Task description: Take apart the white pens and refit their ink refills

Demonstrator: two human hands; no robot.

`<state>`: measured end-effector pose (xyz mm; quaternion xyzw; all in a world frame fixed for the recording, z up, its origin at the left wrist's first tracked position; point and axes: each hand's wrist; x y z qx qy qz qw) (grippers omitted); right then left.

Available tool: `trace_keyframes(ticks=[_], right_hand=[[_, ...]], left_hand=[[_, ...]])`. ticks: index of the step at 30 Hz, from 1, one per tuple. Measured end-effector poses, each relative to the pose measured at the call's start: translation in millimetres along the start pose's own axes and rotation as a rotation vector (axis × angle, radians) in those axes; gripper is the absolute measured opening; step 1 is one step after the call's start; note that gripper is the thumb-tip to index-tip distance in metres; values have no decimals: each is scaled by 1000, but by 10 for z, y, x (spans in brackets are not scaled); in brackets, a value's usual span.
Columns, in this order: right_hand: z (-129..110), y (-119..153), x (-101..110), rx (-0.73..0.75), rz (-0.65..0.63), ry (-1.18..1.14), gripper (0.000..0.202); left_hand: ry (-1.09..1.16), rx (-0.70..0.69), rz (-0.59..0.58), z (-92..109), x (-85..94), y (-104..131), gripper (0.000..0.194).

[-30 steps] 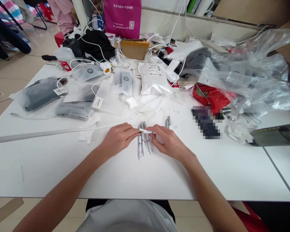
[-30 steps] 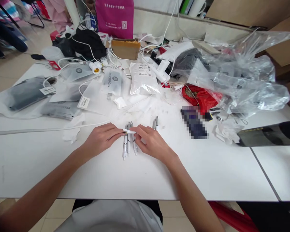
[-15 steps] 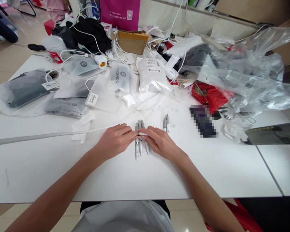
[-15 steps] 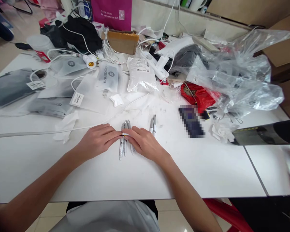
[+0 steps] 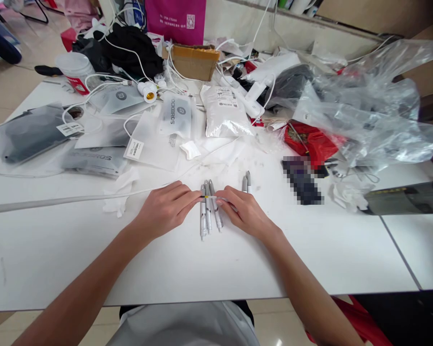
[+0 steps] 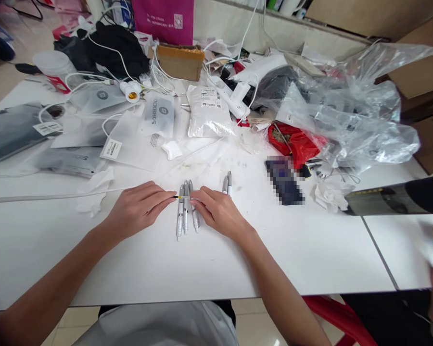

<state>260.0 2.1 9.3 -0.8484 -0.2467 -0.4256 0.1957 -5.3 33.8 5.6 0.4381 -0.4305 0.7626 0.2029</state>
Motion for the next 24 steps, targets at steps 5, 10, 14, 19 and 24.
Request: trace_keyframes(ticks=[5, 10, 14, 19, 24], right_hand=[[-19, -20, -37, 23, -28, 48, 28], [53, 28, 70, 16, 35, -30, 21], [184, 98, 216, -15, 131, -58, 18], [265, 135, 284, -39, 199, -56, 17], [196, 106, 232, -38, 128, -53, 20]], left_hand=[[57, -22, -52, 10, -40, 10, 14], [159, 54, -102, -12, -9, 3, 25], [246, 191, -92, -88, 74, 13, 25], [306, 304, -84, -128, 107, 34, 22], [232, 181, -64, -80, 60, 1, 14]])
Point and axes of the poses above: each hand's wrist, its own y-axis away from the middle knuckle, its own x-axis out of the back of the hand, z = x × y, and after that the axes turned 10 degrees about -z, right-handed
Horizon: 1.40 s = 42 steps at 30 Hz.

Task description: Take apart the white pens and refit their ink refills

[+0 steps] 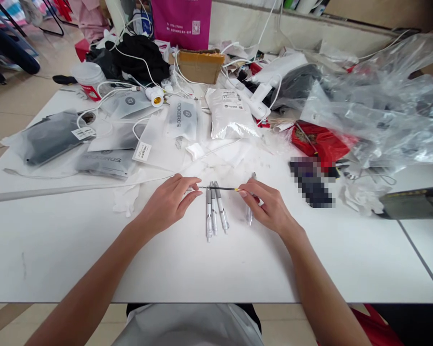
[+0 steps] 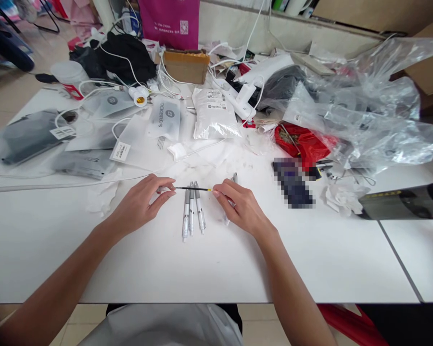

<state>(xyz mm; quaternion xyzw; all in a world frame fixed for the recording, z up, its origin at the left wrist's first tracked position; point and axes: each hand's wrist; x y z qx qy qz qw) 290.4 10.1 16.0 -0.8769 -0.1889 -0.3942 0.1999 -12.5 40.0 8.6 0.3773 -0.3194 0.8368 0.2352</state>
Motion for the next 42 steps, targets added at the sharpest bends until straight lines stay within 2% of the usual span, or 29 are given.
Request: trace_keyframes(ticks=[3, 10, 17, 22, 28, 35, 42], right_hand=[[-36, -7, -25, 13, -36, -7, 20], [0, 8, 22, -7, 14, 1, 18], [-5, 5, 6, 1, -7, 23, 22], [-39, -12, -57, 10, -62, 23, 22], [-51, -21, -71, 26, -77, 39, 20], [-22, -2, -4, 33, -23, 37, 17], [-28, -5, -21, 39, -33, 34, 16]], left_hand=[[-37, -54, 16, 11, -4, -21, 12], [-54, -61, 46, -29, 49, -21, 11], [-75, -76, 31, -42, 8, -22, 15], [-12, -70, -26, 4, -5, -5, 12], [86, 0, -207, 62, 33, 21, 36], [34, -18, -133, -24, 24, 24, 37], [45, -12, -165, -18, 13, 26, 35]])
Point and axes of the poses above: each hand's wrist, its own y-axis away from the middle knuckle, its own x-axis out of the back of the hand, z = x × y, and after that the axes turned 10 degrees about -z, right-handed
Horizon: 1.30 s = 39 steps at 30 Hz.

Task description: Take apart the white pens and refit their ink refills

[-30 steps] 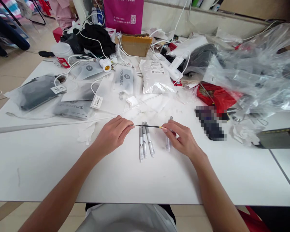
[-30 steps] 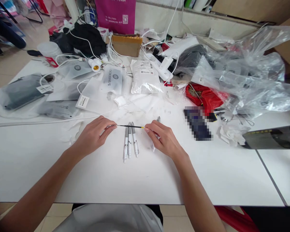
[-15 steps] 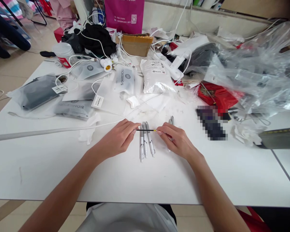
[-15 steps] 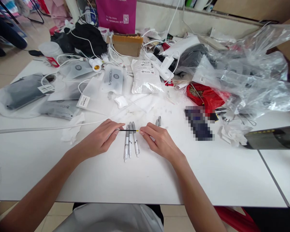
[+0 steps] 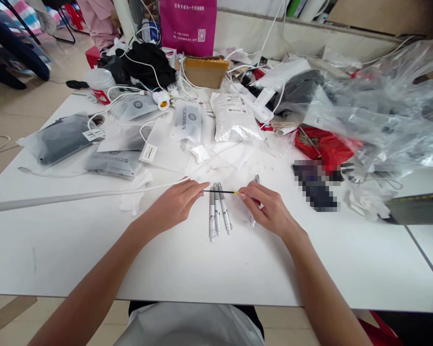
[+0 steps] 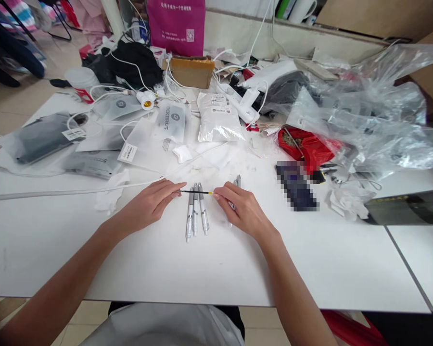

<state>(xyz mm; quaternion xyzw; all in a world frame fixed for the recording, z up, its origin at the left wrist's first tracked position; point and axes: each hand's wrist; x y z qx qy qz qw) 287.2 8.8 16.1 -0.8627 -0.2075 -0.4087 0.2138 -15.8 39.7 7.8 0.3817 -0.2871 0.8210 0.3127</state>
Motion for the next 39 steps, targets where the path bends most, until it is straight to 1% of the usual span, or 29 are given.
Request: trace_keyframes(ticks=[3, 6, 10, 13, 17, 19, 25, 31, 35, 39], right_hand=[[-11, -5, -21, 1, -19, 13, 17], [-24, -9, -51, 11, -48, 37, 18], [-52, -23, -103, 19, -80, 41, 21], [-84, -40, -156, 30, -108, 62, 23], [-124, -56, -234, 53, -151, 99, 25], [-138, -58, -264, 60, -153, 121, 25], [-168, -60, -286, 103, -149, 175, 25], [-184, -57, -284, 98, -141, 211, 27], [-181, -59, -284, 101, -143, 222, 26], [-178, -66, -262, 71, -130, 192, 25]], left_hand=[[57, 31, -17, 22, -1, -2, 32], [145, 91, -18, 41, -19, -3, 26], [281, 196, 42, 86, -34, -15, 20], [390, 277, 90, 153, -6, -38, 22], [543, 407, 93, 254, 43, -71, 28], [596, 449, 95, 289, 52, -81, 31], [693, 463, 110, 312, 22, -81, 30], [748, 466, 91, 312, -9, -79, 26], [713, 463, 63, 310, 21, -82, 25], [612, 433, -15, 257, 51, -70, 23]])
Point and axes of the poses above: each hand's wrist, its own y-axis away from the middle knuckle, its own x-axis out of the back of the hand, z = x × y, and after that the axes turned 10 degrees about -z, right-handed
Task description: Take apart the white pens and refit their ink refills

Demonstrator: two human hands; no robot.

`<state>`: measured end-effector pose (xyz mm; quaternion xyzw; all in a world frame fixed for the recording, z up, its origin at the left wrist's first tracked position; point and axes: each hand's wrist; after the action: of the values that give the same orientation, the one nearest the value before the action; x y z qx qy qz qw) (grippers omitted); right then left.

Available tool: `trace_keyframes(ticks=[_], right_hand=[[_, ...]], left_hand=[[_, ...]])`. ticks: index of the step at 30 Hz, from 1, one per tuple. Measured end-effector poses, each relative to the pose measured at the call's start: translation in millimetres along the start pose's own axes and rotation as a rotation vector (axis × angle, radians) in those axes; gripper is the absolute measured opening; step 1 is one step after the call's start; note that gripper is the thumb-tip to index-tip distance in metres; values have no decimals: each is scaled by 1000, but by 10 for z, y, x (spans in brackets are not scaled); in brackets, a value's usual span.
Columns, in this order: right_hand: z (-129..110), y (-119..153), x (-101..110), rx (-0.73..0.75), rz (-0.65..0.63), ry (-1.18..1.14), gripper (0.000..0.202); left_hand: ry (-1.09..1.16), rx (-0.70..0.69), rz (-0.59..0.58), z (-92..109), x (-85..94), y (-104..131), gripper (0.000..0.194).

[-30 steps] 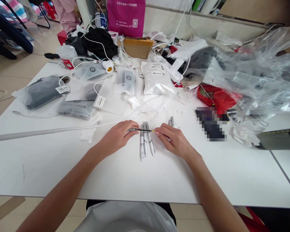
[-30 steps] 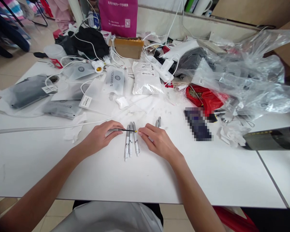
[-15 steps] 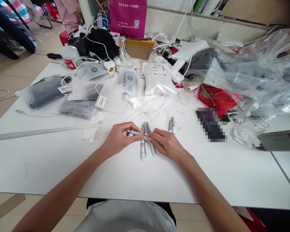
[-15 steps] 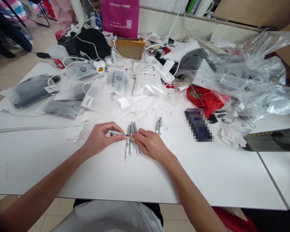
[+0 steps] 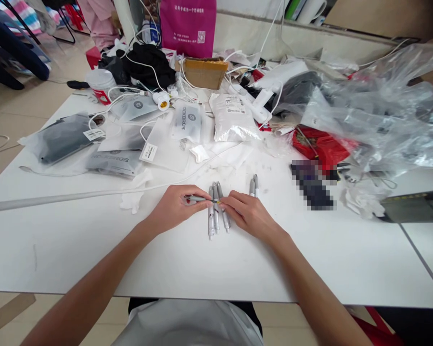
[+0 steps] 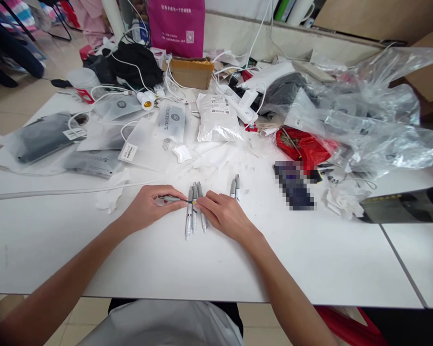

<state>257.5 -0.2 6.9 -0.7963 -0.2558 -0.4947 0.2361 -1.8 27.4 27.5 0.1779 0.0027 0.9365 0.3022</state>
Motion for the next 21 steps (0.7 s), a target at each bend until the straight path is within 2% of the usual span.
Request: trace_keyframes(ticks=[4, 10, 12, 14, 18, 21], right_hand=[[-16, 9, 5, -17, 12, -32, 22], [-42, 39, -11, -120, 78, -168, 22], [-31, 39, 4, -93, 61, -146, 13], [-25, 30, 34, -44, 65, -91, 15], [-112, -11, 186, -25, 128, -4, 21], [-260, -66, 420, -19, 15, -12, 25]], left_hand=[[-70, -51, -53, -45, 5, -11, 21], [-186, -96, -25, -83, -39, -9, 20], [-254, -129, -17, -129, -57, -11, 19], [-318, -177, -19, -174, -80, -13, 20], [-301, -252, -99, -169, -138, 13, 32], [-214, -244, -164, -101, -170, 57, 37]])
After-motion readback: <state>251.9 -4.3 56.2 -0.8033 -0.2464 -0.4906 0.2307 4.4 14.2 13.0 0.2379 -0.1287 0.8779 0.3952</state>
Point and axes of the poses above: each hand's wrist, its own y-axis away from the middle knuckle, its own x-axis out of the back of the hand, z = x × y, and after that the axes turned 10 degrees about -z, right-handed
